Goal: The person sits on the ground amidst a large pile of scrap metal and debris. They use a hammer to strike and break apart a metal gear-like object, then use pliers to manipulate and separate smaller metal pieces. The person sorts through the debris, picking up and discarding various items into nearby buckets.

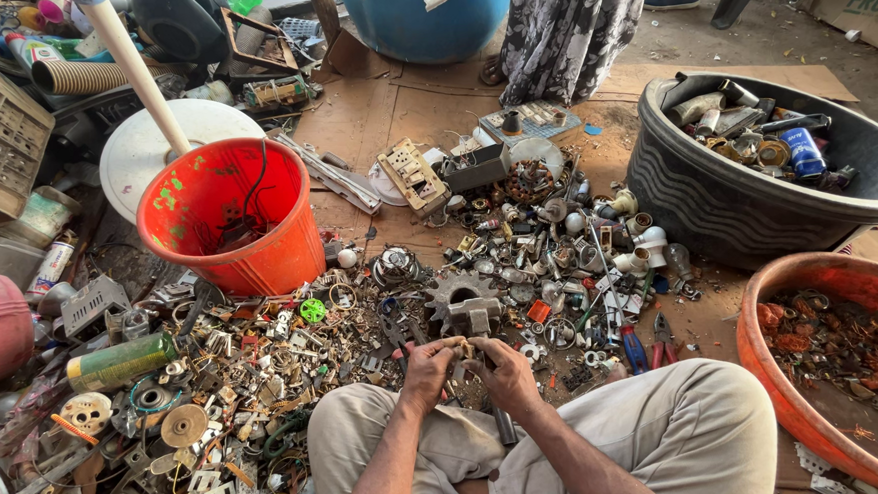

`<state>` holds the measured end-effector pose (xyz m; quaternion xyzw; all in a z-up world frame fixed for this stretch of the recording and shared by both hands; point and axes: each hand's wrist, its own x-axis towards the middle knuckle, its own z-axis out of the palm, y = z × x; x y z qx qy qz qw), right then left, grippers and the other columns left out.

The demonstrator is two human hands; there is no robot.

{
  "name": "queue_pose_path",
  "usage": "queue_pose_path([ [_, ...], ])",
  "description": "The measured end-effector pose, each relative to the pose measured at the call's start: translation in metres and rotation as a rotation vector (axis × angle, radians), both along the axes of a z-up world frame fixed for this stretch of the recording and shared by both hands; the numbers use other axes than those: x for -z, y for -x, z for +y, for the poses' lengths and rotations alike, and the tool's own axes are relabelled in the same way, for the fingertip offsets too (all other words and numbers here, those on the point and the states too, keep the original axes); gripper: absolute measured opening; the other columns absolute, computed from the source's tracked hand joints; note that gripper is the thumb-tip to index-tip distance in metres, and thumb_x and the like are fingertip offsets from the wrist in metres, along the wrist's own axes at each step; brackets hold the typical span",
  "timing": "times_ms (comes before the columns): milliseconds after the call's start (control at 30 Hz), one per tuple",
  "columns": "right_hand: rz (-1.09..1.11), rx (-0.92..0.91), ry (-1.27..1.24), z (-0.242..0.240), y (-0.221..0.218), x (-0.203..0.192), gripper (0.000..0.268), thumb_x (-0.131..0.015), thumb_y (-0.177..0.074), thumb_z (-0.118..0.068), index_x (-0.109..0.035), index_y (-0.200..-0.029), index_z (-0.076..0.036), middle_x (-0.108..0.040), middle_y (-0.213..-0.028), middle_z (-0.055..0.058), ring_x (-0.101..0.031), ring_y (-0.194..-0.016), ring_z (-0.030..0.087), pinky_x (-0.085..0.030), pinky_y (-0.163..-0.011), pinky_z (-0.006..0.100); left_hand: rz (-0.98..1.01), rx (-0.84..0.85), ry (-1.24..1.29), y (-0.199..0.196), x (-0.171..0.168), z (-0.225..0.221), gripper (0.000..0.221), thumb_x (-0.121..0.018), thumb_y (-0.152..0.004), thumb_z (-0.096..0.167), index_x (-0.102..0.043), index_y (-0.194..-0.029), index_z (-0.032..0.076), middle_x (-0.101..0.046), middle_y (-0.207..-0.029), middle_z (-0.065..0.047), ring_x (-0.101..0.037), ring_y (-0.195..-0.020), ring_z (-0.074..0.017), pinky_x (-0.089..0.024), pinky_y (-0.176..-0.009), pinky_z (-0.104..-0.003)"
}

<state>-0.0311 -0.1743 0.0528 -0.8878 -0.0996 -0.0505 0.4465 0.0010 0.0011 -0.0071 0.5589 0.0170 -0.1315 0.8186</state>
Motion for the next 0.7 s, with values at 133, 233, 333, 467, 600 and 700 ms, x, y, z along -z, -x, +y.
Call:
queue_pose_path([
  [133,0.008,0.034,-0.033,-0.001,-0.002,0.006,0.048,-0.076,-0.087,-0.042,-0.069,-0.123,-0.011,-0.076,-0.105,0.007,-0.075,-0.089,0.02,-0.06,-0.078,0.035,0.14,0.011,0.196,0.001,-0.008,0.0,0.029,-0.057,-0.096,0.009,-0.074,-0.114,-0.006,-0.077,-0.096,-0.013,-0.073,-0.074,-0.0182,-0.064,-0.064,-0.032],
  [233,-0.031,0.03,-0.1,-0.003,-0.004,0.011,0.05,-0.076,-0.087,-0.042,-0.069,-0.124,-0.01,-0.077,-0.108,0.008,-0.075,-0.093,0.021,-0.06,-0.079,0.035,0.194,0.018,0.262,0.003,-0.017,-0.001,0.024,-0.06,-0.098,0.011,-0.071,-0.112,-0.004,-0.075,-0.096,-0.013,-0.073,-0.074,-0.0192,-0.064,-0.062,-0.034],
  [333,0.036,0.041,-0.171,-0.004,-0.005,0.015,0.051,-0.077,-0.086,-0.039,-0.067,-0.127,-0.01,-0.077,-0.107,0.008,-0.074,-0.094,0.021,-0.06,-0.08,0.036,0.177,-0.012,0.217,0.002,-0.019,-0.003,0.019,-0.065,-0.097,0.01,-0.069,-0.11,-0.003,-0.074,-0.098,-0.014,-0.073,-0.075,-0.0206,-0.064,-0.061,-0.034],
  [467,0.422,0.203,-0.5,-0.004,-0.011,0.021,0.049,-0.073,-0.089,-0.036,-0.066,-0.129,-0.007,-0.072,-0.093,0.013,-0.067,-0.08,0.023,-0.056,-0.072,0.04,0.161,-0.116,0.087,-0.002,-0.016,0.004,0.017,-0.065,-0.09,0.01,-0.07,-0.104,0.001,-0.075,-0.095,-0.012,-0.073,-0.078,-0.0217,-0.064,-0.062,-0.035],
  [600,0.711,0.331,-0.99,-0.016,-0.026,0.027,0.056,-0.057,-0.109,-0.048,-0.056,-0.127,0.005,-0.06,-0.094,0.013,-0.057,-0.077,0.022,-0.049,-0.066,0.04,-0.034,-0.547,0.357,-0.015,-0.013,0.047,0.032,-0.067,-0.101,0.018,-0.058,-0.122,-0.004,-0.067,-0.105,-0.016,-0.067,-0.09,-0.024,-0.06,-0.078,-0.037],
  [700,0.724,0.272,-1.266,-0.021,-0.026,0.014,0.06,-0.044,-0.103,-0.056,-0.053,-0.134,-0.005,-0.065,-0.103,0.018,-0.065,-0.086,0.027,-0.054,-0.072,0.043,0.13,-0.947,0.811,-0.018,-0.028,0.071,0.062,-0.057,-0.101,0.04,-0.034,-0.146,0.003,-0.052,-0.131,-0.023,-0.065,-0.111,-0.036,-0.058,-0.095,-0.049],
])
